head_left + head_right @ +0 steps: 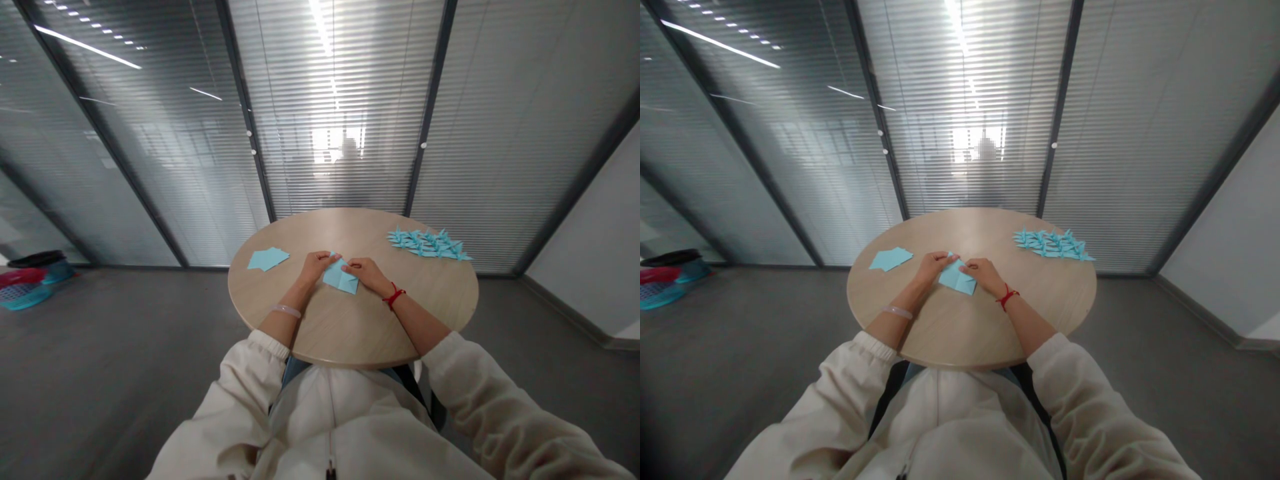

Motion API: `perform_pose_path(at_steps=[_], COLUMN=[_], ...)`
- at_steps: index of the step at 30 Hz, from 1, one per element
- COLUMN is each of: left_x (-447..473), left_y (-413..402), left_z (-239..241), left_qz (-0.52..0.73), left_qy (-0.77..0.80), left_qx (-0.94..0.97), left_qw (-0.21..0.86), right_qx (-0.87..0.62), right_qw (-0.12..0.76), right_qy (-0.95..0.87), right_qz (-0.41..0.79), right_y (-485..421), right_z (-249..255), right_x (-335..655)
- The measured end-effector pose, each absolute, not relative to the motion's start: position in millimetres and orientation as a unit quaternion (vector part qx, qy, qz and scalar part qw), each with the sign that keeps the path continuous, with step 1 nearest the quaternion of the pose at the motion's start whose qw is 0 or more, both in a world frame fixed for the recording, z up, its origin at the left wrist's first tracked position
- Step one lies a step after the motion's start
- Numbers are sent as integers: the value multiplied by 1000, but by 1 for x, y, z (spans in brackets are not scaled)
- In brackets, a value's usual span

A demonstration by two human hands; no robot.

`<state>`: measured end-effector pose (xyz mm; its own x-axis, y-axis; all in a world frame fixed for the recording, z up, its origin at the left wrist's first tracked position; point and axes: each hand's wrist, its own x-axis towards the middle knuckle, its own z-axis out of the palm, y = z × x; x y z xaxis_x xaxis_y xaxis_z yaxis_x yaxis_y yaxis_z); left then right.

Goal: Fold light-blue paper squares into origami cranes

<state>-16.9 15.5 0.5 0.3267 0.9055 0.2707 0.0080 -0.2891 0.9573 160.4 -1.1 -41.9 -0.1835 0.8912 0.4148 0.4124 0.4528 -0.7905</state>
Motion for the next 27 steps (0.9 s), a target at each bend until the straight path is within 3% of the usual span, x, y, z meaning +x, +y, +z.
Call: perform_pose_path(at_steps=[27], left_x=[-21], left_y=[29], left_z=[-10], left_qz=[478], left_qy=[351], left_qx=[673], left_qw=[443], right_qx=[-470], right_qw=[412], right_qy=[-726], right_qz=[287], right_y=[-4], right_z=[-39], right_x=[161])
